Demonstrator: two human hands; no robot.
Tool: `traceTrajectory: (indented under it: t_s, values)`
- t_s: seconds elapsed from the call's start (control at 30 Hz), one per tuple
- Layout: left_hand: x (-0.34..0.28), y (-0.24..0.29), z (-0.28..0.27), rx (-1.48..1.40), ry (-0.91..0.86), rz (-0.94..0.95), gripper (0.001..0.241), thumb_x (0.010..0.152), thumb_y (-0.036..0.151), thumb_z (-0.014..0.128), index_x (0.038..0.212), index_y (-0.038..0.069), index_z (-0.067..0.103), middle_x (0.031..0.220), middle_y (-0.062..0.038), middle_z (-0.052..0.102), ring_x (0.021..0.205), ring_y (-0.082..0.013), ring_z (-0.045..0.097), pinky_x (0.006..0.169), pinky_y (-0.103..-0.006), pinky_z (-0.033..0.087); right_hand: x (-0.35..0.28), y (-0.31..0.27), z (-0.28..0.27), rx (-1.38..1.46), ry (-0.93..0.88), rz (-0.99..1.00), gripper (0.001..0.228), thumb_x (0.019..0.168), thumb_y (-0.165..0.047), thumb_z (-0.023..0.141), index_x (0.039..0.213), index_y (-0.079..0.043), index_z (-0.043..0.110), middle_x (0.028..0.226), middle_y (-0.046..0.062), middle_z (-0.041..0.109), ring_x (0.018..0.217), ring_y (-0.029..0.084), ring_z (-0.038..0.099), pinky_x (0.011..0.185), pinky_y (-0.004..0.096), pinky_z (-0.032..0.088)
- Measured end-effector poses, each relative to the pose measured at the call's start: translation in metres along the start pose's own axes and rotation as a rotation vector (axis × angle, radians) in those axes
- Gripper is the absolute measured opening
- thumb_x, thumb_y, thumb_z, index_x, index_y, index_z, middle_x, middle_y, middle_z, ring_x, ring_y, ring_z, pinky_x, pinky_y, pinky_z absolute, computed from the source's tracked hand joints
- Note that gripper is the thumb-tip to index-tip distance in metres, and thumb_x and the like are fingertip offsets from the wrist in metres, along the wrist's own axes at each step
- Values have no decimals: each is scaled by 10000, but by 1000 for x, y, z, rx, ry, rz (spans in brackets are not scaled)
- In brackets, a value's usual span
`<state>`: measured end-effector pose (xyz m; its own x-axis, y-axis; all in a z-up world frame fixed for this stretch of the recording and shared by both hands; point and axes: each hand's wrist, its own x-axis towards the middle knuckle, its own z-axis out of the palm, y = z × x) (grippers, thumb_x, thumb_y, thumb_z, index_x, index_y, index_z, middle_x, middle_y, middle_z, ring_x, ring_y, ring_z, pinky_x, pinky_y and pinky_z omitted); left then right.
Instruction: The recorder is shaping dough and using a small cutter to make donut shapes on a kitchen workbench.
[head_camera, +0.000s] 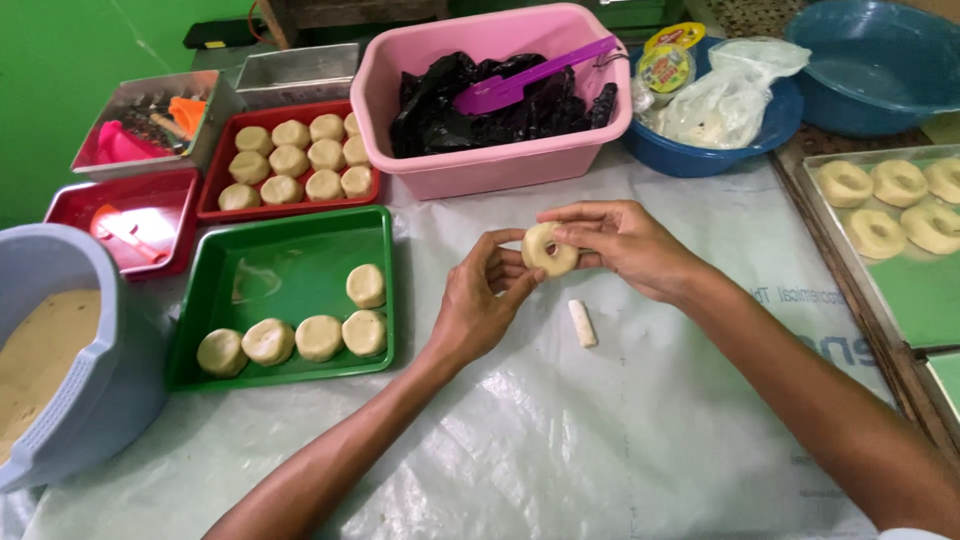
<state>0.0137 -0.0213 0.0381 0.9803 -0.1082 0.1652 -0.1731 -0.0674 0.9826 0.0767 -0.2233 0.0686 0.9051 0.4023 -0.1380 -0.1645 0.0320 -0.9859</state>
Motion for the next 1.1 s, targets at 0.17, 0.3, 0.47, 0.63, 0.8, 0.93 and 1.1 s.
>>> traceTrajectory:
  t_s: [0.17,0.3,0.47,0.63,0.8,0.93,1.1]
  values:
    - [20,19,27,-39,-29,10,482,895,55,772,1336,33,578,961,-146,721,854,-163,709,830,-253,605,-13,-16,-31,54,79,-6,336,933,-86,686,1243,43,670,1075,143,755,890,200,758,729,314,650]
    - [38,44,68,-49,-111,14,427,954,163,716,1337,51,565,974,-141,735,866,-169,734,836,-258,609,-44,-35,-81,124,192,-37,347,950,-94,652,1256,70,639,1079,150,739,875,205,765,729,339,667]
    - [50,51,134,-12,-330,-10,387,952,163,685,1305,51,574,980,-118,749,881,-186,735,851,-292,606,-106,-50,-174,118,417,-74,346,972,-103,617,1288,37,625,1104,141,744,907,198,766,766,339,669]
    - [48,41,193,140,-544,187,291,900,135,684,1164,16,651,999,-72,732,856,-162,693,785,-280,598,-168,-57,-244,5,664,-76,223,1015,-63,566,1206,27,637,1159,157,708,900,162,721,853,176,624]
    - [40,32,238,245,-662,507,340,880,103,690,1189,-25,630,1212,-168,677,1044,-311,690,920,-382,554,-190,-24,-329,-52,925,-141,194,1024,-103,593,1186,-18,659,1166,87,696,981,143,704,854,232,642]
    - [38,31,260,259,-745,514,401,847,43,703,1231,6,593,1237,-174,638,1066,-329,686,920,-422,579,-187,-14,-349,-287,1091,15,243,1026,-99,585,1250,-18,632,1182,146,689,1012,194,742,901,216,655]
    - [37,25,271,204,-758,520,398,876,90,665,1258,25,576,1316,-174,600,1143,-355,650,968,-442,546,-176,22,-389,-184,1071,-31,223,991,-133,624,1194,-50,666,1147,86,692,957,137,702,782,222,607]
